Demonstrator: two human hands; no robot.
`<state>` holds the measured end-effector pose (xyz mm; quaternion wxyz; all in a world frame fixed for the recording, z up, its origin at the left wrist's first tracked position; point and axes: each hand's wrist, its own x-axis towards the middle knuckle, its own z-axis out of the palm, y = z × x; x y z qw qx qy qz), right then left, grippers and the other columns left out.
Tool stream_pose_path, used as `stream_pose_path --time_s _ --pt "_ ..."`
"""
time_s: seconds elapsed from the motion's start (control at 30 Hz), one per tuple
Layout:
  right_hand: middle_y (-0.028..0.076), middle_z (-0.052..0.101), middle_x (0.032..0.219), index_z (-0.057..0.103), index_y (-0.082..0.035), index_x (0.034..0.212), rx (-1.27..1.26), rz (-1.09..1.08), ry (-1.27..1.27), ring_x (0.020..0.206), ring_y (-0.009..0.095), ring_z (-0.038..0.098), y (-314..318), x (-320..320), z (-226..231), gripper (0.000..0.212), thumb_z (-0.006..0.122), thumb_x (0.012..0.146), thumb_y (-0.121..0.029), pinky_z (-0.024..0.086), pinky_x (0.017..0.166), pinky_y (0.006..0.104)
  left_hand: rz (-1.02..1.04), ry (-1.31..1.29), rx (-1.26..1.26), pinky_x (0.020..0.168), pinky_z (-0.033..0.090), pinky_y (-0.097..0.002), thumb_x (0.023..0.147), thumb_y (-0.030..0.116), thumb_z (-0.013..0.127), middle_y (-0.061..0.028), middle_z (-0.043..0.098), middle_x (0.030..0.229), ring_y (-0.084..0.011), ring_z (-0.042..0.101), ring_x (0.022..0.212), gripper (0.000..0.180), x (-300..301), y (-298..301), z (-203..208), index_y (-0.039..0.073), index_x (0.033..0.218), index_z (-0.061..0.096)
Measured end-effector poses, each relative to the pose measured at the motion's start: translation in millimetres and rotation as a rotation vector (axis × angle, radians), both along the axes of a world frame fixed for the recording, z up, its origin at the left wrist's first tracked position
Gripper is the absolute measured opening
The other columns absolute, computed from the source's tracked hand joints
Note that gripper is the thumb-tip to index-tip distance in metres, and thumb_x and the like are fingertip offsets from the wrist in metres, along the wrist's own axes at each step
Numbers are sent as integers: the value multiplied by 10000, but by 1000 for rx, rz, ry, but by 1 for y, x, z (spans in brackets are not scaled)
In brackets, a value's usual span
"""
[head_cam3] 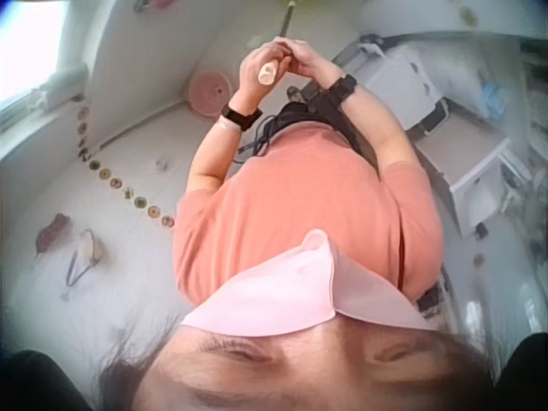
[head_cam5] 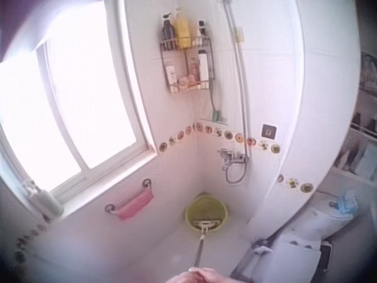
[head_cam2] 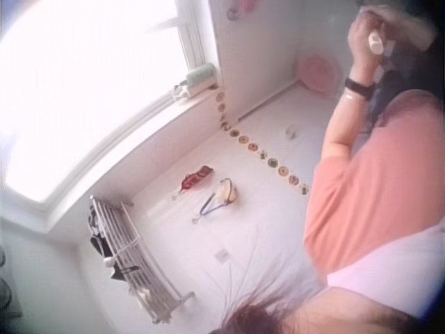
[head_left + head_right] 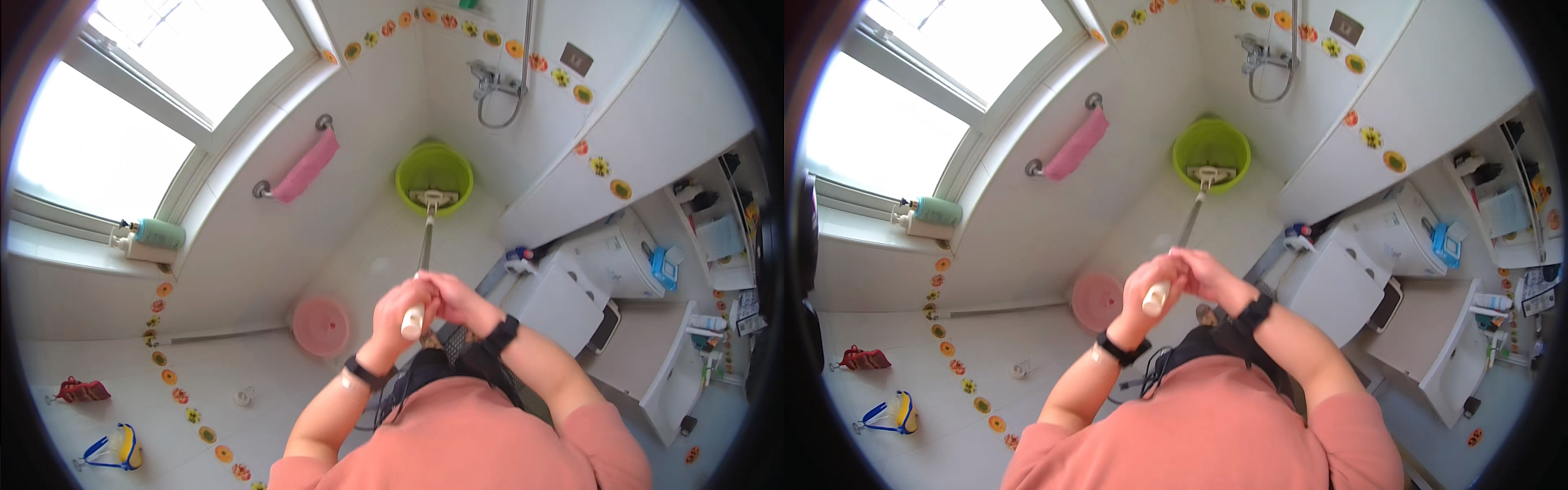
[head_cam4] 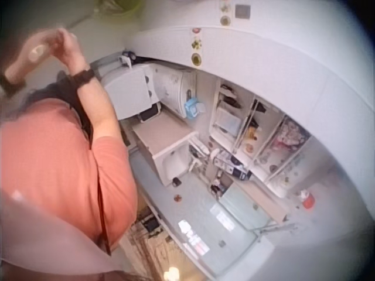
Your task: The person mops the bathroom floor using a flat mop and a green bucket. They dip the mop into the bucket, wring it, and clean the floor around the toilet and a pink basin. The person moves the pink basin to reach the area underneath it and continues mopping.
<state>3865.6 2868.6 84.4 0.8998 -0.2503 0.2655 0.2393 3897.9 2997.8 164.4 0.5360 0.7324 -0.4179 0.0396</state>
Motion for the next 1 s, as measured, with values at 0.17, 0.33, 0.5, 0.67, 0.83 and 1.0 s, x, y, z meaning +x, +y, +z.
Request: stream_pose_path --time_s 0.17,0.33,0.5,0.67,0.83,1.0 --pt "28 594 909 547 -89 1014 -105 -36 -146 766 148 589 -9 7 23 255 421 943 -298 498 652 295 12 142 173 743 486 -360 711 19 665 -109 617 830 -300 597 875 163 7 -6 2 53 755 512" --pt "71 593 875 473 -87 1148 -372 110 -77 711 147 596 -48 -42 6 329 496 907 -309 498 614 279 74 175 175 793 470 -348 734 28 668 -107 629 851 -281 601 911 160 23 -3 4 34 776 513" --pt "73 592 856 452 -99 1171 -583 -48 116 703 158 596 -102 -95 -3 317 496 899 -255 496 602 278 114 225 151 750 480 -340 751 85 674 -100 642 867 -277 609 904 165 42 -12 6 49 754 513" --pt "65 581 835 450 -113 1174 -831 -136 262 672 147 580 -158 -181 -30 311 494 889 -229 486 574 273 197 348 16 741 484 -339 736 113 698 -76 646 835 -265 615 873 178 52 -26 9 52 728 531" --pt "77 573 825 437 -90 1161 -1009 -70 477 639 152 570 -189 -254 -55 320 484 874 -225 479 533 277 79 180 323 720 476 -309 773 146 675 -95 654 843 -200 615 828 151 61 -35 19 50 777 558" --pt "78 588 799 465 -80 1114 -1049 -88 567 587 160 576 -193 -295 -78 279 473 871 -217 477 490 288 196 438 73 704 464 -269 792 78 651 -62 643 841 -114 559 760 138 83 -51 32 21 754 532"
